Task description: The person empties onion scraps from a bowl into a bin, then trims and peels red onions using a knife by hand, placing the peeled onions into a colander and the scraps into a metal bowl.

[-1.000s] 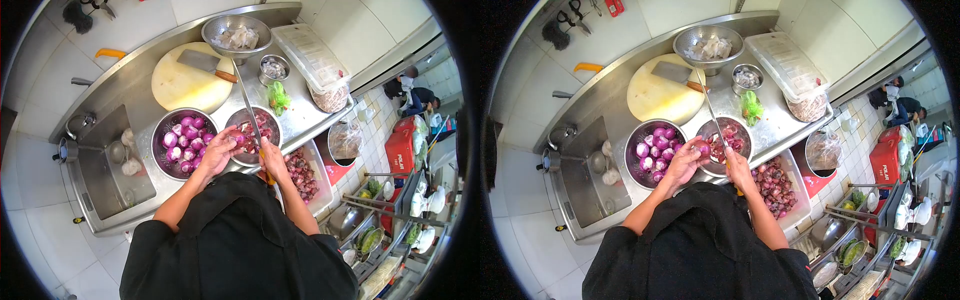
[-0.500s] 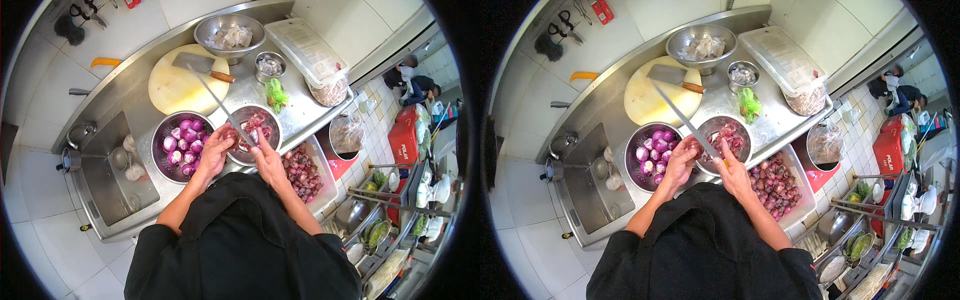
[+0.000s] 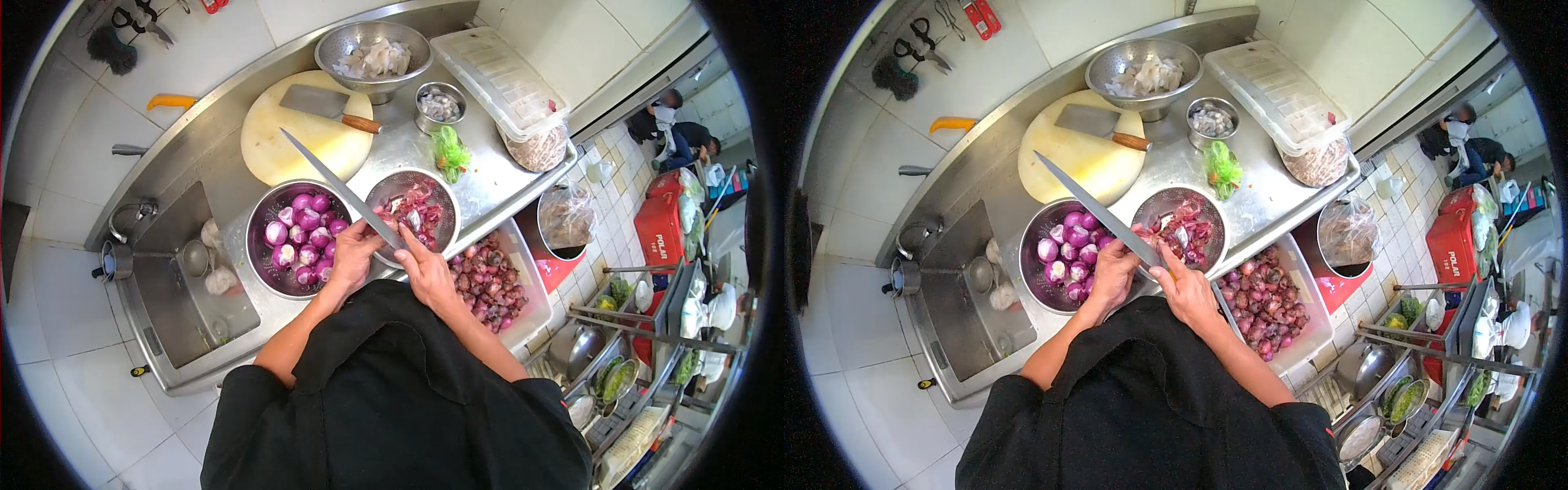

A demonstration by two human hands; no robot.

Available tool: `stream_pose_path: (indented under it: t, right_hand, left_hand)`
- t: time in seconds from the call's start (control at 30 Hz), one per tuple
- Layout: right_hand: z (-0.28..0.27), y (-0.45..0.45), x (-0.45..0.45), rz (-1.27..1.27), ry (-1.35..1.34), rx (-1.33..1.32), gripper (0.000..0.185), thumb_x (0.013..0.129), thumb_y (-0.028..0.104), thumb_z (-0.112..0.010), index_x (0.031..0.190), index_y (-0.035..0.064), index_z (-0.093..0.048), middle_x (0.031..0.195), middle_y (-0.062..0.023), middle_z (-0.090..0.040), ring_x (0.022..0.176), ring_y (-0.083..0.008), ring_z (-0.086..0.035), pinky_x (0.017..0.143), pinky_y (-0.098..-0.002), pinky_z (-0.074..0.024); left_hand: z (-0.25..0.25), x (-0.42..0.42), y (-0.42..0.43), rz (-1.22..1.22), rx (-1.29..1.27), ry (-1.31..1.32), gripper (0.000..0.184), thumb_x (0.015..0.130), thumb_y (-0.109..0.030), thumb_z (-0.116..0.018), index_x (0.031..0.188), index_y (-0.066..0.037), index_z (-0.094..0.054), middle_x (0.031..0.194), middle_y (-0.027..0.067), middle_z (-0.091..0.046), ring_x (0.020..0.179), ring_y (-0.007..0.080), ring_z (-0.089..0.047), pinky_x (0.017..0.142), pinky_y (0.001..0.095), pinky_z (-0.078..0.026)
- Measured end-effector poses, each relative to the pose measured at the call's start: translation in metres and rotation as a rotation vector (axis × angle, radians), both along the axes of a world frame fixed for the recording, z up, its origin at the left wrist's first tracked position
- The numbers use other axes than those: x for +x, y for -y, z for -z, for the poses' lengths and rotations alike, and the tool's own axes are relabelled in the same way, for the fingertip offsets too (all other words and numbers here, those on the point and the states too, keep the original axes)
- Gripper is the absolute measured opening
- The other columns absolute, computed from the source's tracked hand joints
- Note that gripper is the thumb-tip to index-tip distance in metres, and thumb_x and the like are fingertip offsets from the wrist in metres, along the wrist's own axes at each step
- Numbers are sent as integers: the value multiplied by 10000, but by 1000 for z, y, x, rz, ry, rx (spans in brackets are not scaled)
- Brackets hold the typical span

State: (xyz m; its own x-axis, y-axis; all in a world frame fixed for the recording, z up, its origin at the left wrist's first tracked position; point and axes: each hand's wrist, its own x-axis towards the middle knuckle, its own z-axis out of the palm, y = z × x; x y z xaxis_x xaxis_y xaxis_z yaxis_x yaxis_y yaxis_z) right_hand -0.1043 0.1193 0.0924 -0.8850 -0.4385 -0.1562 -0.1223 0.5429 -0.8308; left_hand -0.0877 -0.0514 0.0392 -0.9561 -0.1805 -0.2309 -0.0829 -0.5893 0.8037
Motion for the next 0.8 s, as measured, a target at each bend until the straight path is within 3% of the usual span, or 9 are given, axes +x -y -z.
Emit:
stream_pose_path:
  t: [0.13,0.3,0.4,0.53,0.6,0.7,0.77,0.8]
  right_hand:
    - [-3,7,-2,50,-42,-126,579,992,450,-501,1424,67,-468,1069,-305,-637,999,-486,-604,846,-504,-480]
    - [3,14,-7,127,14,-277,531,1000,408,-517,1354,13,-524,1085,-268,-665,1049,-410,-654,897,-428,-489]
    - [6,20,-8,186,102,-357,501,1003,423,-522,1266,1,-589,896,-208,-700,850,-285,-704,757,-351,-519]
    - [11,16,-17,260,410,-451,525,1000,514,-491,1011,11,-639,624,-94,-581,524,-134,-542,489,-288,-419]
    - [0,8,-23,327,631,-536,578,993,578,-457,856,39,-613,530,-34,-484,418,-92,-427,400,-265,-336]
    - [-6,-9,-37,280,1016,-767,635,977,651,-398,726,84,-532,501,-19,-443,375,-116,-399,365,-285,-340]
    - [-7,-11,-38,266,1014,-706,666,957,698,-376,722,89,-509,490,1,-392,379,-118,-397,375,-273,-350]
    - [-6,-10,-37,277,967,-653,665,952,703,-378,737,89,-513,490,2,-388,380,-117,-395,377,-272,-351]
  left_hand:
    - [-7,2,-5,36,-138,0,520,845,53,-702,1341,21,-549,1158,90,-665,1048,123,-623,941,289,-510]
    - [-27,5,-14,16,-220,-26,500,826,50,-729,1301,31,-573,1132,57,-662,1044,121,-607,940,272,-496]
    - [-30,8,-19,-20,-337,-57,517,815,42,-744,1302,40,-570,1163,73,-653,1077,129,-600,951,281,-496]
    - [-25,8,-18,-52,-598,-163,539,809,28,-749,1309,42,-548,1206,85,-632,1077,140,-607,956,278,-494]
    - [-25,5,-8,58,-293,-154,554,814,27,-734,1326,25,-521,1217,87,-622,1078,152,-612,965,281,-489]
    - [-15,1,7,188,92,-113,588,824,17,-702,1363,-17,-469,1247,89,-598,1120,167,-590,997,302,-466]
    - [-14,0,8,230,350,-88,592,829,11,-696,1373,-26,-465,1259,90,-591,1146,167,-574,1010,317,-458]
    - [-5,-2,8,235,346,-95,541,860,3,-671,1364,-20,-478,1277,93,-581,1155,182,-565,1009,334,-458]
